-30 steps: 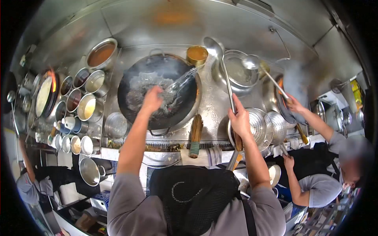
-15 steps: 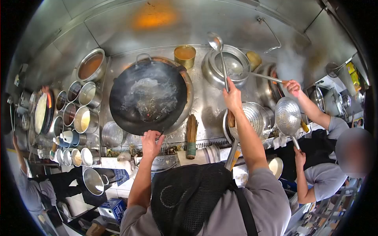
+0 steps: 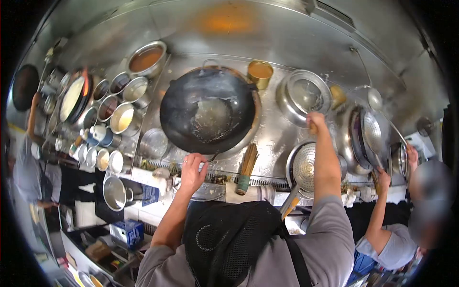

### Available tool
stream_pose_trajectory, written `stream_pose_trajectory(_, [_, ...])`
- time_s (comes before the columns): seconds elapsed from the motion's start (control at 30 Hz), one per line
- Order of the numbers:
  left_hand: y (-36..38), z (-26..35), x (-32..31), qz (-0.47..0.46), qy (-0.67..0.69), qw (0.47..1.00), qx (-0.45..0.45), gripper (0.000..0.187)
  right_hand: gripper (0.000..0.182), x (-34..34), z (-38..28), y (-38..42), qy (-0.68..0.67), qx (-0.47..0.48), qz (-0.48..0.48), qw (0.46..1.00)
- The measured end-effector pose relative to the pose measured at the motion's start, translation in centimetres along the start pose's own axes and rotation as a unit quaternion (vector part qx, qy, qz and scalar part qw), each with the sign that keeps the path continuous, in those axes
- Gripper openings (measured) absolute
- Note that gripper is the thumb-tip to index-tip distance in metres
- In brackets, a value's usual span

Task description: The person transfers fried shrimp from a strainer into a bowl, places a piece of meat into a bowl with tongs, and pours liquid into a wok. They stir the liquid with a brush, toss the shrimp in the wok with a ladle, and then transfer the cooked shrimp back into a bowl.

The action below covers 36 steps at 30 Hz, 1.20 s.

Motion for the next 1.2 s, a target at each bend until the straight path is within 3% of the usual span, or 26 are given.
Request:
stream_pose_trajectory(0.03, [0.2, -0.1, -0.1, -0.001, -0.01, 1.0, 0.0, 0.021, 0.012, -1.1, 0.9, 0.4, -0.232, -0.055, -0.034, 0.971])
stream_pose_trajectory(0.1, [0.3, 0.0, -0.5, 0.005, -0.011, 1.0, 0.001, 0.024, 0.012, -1.0, 0.5, 2.3, -0.326, -0.033, 0.022, 0.944])
stream_pose_trajectory(0.23, [0.7, -1.8, -2.6, -0.011, -0.08, 0.997, 0.013, 0.015, 0.011, -1.5, -1.0, 6.8, -0.316, -0.045, -0.003, 0.948])
stream_pose_trajectory(0.3, [0.7, -2.1, -2.9, -0.004, -0.081, 0.997, 0.018, 0.013, 0.009, -2.5, -4.7, 10.7, -0.319, 0.003, -0.04, 0.947])
stream_pose_trajectory(0.47, [0.4, -3.2, -2.4, 0.021, -0.064, 0.997, 0.029, 0.01, 0.004, -4.2, -11.8, 18.7, -0.331, -0.009, -0.1, 0.938])
stream_pose_trajectory(0.67, [0.9, -2.6, -1.5, 0.022, -0.07, 0.997, 0.037, 0.01, 0.023, -10.7, -13.2, 25.3, -0.428, -0.104, -0.241, 0.865])
stream_pose_trajectory(0.73, [1.3, -2.3, -1.3, 0.04, -0.028, 0.998, 0.035, 0.019, 0.024, -14.3, -12.7, 27.0, -0.436, -0.122, -0.253, 0.855])
stream_pose_trajectory(0.77, [1.6, -2.2, -1.5, -0.003, -0.019, 1.0, 0.022, 0.046, 0.021, -16.3, -12.1, 27.6, -0.435, -0.143, -0.25, 0.853])
stream_pose_trajectory(0.83, [2.7, 1.9, 0.6, 0.011, 0.042, 0.997, -0.059, 0.074, 0.017, -20.8, -11.4, 28.8, -0.421, -0.116, -0.273, 0.857])
stream_pose_trajectory(0.87, [3.6, 4.1, 1.4, -0.032, 0.071, 0.995, -0.065, 0.087, 0.015, -23.2, -11.3, 29.7, -0.414, -0.101, -0.263, 0.865])
stream_pose_trajectory(0.9, [4.6, 6.1, 2.2, -0.051, 0.089, 0.99, -0.101, 0.09, 0.017, -25.3, -10.1, 29.9, -0.381, -0.092, -0.225, 0.892])
stream_pose_trajectory(0.93, [5.5, 7.9, 3.0, -0.057, 0.103, 0.984, -0.136, 0.094, 0.028, -28.0, -8.4, 29.6, -0.402, -0.091, -0.277, 0.868])
stream_pose_trajectory(1.0, [6.1, 8.9, 4.3, -0.066, 0.137, 0.976, -0.157, 0.093, 0.038, -31.9, -7.0, 29.8, -0.299, -0.051, -0.221, 0.927])
stream_pose_trajectory(1.03, [5.8, 7.6, 4.2, -0.032, 0.184, 0.973, -0.139, 0.08, 0.038, -33.4, -7.1, 30.8, -0.287, -0.052, -0.207, 0.934])
stream_pose_trajectory(1.07, [5.6, 6.1, 4.9, -0.033, 0.137, 0.981, -0.132, 0.06, 0.038, -34.2, -7.8, 32.0, -0.276, -0.051, -0.193, 0.94])
stream_pose_trajectory(1.1, [5.3, 4.7, 6.0, -0.022, 0.162, 0.98, -0.116, 0.058, 0.05, -34.4, -7.3, 32.2, -0.244, -0.015, -0.201, 0.949])
stream_pose_trajectory(1.13, [5.3, 3.3, 7.0, -0.014, 0.185, 0.978, -0.1, 0.056, 0.05, -34.1, -5.6, 32.1, -0.24, -0.016, -0.205, 0.949])
stream_pose_trajectory(1.17, [5.2, 2.0, 9.5, 0.055, 0.198, 0.976, -0.064, 0.052, 0.062, -32.7, -3.8, 31.2, -0.082, 0.058, -0.193, 0.976])
stream_pose_trajectory(1.2, [5.3, 0.6, 12.3, 0.048, 0.224, 0.973, 0.031, 0.04, 0.074, -31.4, -1.9, 30.5, 0.078, 0.131, -0.174, 0.973])
Point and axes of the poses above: each hand's wrist, its own y-axis away from the middle knuckle, its own x-axis out of the back of the hand, z = x × y, the point moved 7 cm from there along -y, towards the middle knuckle, and after that the axes turned 12 degrees about x, right-handed, at the moved point
